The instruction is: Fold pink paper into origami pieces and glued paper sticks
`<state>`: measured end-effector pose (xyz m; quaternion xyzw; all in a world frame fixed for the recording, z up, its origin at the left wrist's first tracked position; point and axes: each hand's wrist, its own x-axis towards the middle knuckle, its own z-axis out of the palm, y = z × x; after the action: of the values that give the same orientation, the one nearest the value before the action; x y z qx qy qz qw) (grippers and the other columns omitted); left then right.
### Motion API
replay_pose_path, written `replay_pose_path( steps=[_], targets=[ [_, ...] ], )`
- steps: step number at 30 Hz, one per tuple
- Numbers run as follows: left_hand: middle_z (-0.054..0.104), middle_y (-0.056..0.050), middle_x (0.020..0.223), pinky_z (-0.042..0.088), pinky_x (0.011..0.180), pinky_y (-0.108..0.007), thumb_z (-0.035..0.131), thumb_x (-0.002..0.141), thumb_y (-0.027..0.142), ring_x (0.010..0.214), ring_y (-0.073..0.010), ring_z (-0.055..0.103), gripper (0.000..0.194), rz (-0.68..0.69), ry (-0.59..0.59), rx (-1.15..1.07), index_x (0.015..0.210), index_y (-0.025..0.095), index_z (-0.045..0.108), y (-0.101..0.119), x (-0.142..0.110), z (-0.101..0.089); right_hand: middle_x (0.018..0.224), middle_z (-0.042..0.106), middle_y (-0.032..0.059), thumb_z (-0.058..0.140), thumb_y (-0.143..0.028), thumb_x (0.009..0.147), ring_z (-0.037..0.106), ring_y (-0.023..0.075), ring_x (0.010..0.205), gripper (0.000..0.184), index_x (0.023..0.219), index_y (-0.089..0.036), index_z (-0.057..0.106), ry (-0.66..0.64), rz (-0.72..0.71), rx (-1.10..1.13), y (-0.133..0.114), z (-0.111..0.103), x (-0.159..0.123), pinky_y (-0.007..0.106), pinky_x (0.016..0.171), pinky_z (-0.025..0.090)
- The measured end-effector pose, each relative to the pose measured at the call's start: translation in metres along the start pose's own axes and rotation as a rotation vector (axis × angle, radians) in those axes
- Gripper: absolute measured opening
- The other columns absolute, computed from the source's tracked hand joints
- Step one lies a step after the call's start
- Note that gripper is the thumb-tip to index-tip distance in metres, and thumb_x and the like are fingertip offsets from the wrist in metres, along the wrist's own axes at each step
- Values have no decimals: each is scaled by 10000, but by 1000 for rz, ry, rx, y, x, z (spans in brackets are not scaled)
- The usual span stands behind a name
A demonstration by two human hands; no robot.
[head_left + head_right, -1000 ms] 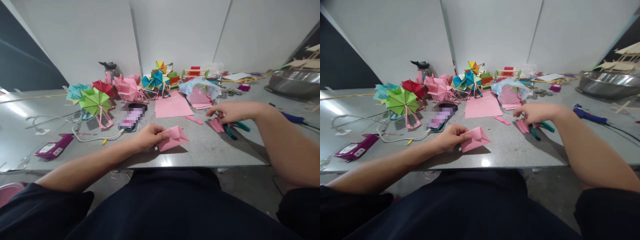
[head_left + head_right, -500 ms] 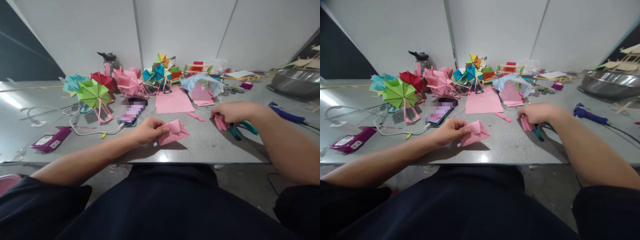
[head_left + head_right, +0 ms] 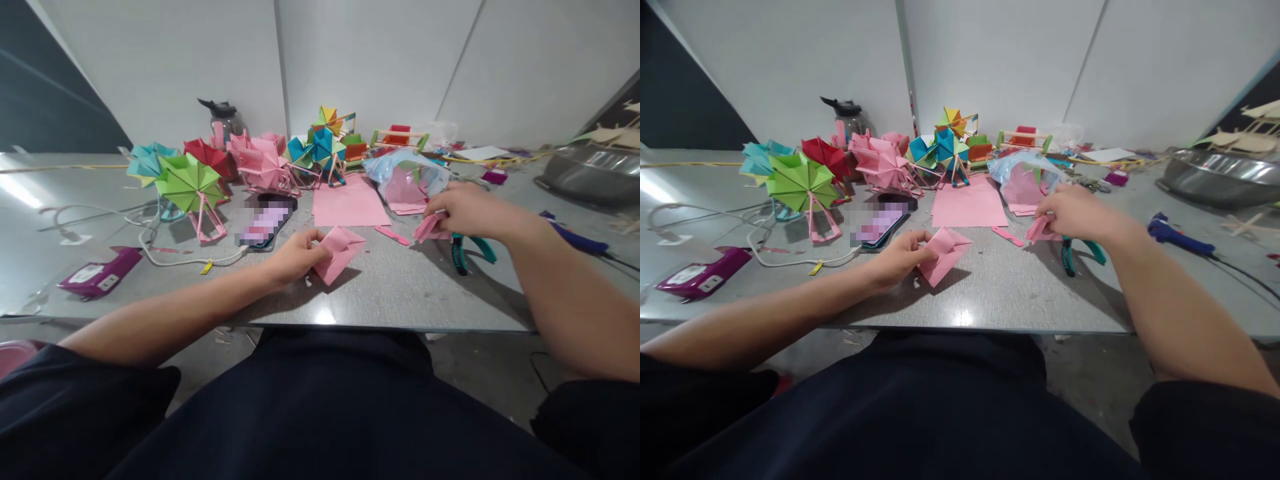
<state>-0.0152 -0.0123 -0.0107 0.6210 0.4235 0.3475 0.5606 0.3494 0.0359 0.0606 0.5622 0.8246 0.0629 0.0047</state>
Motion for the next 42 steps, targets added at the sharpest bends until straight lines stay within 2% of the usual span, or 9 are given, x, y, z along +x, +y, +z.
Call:
replay_pose_path(
  steps=[5,10,13,18,23,31,34,37,42],
  targets=[
    [641,-10,720,430,507,-243,779,815,264,575,-117,593,261,7,-20,-65,1002,181,617,2,-3,0,996,802,141,607,-116,903,566,325,1083,233,913,-216,818,320,-88,55,-8,2,3,568,971,323],
    [742,-124,956,477,533,-252,682,766,165,713,-188,721,392,-52,-96,-193,1145,156,583,7,-7,3,1045,805,152,608,-265,1007,672,258,980,184,939,-214,771,626,-347,290,-27,8,2,449,935,507],
    [747,-155,1065,495,522,-242,640,732,124,850,-253,776,489,-101,-116,-301,1208,165,532,10,-9,7,1072,801,109,538,-241,1044,723,234,1006,226,1002,-236,760,750,-493,237,-56,17,-8,388,860,540],
    [690,-9,878,578,581,-259,665,744,123,696,-159,704,451,-76,-103,-356,1151,218,496,4,-13,18,1121,795,33,548,-144,1037,643,147,755,205,1093,-251,713,796,-819,-97,-111,36,-27,348,619,402],
    [643,26,889,619,741,-302,764,834,251,739,-127,666,346,-58,-214,-475,1089,239,530,-3,-18,23,1027,746,56,600,-102,1004,515,143,700,131,994,-183,702,854,-976,-203,-143,38,-31,356,593,370],
    [611,38,908,538,708,-236,946,775,439,751,-99,603,531,101,-262,-488,1077,217,570,-6,-15,22,1034,716,91,614,-72,971,501,177,769,149,941,-166,726,880,-992,-293,-146,28,-35,348,650,416],
    [610,38,898,498,676,-211,964,751,459,726,-86,590,546,72,-303,-512,1034,207,570,-5,-17,22,1041,716,87,585,-95,999,531,181,803,171,1056,-170,726,895,-1001,-255,-150,30,-33,334,694,469],
    [652,6,950,532,748,-241,968,733,480,820,-128,658,570,16,-342,-573,1074,205,604,-1,-20,22,1126,725,93,545,-132,1030,583,183,872,224,1189,-185,693,868,-1085,-160,-152,34,-29,336,792,538],
    [694,-35,1015,554,805,-280,923,783,532,911,-176,689,607,-13,-372,-579,1210,207,640,3,-26,23,1320,686,132,512,-169,1046,631,226,1175,297,1318,-174,633,769,-1187,63,-148,47,-21,391,971,578]
  ],
)
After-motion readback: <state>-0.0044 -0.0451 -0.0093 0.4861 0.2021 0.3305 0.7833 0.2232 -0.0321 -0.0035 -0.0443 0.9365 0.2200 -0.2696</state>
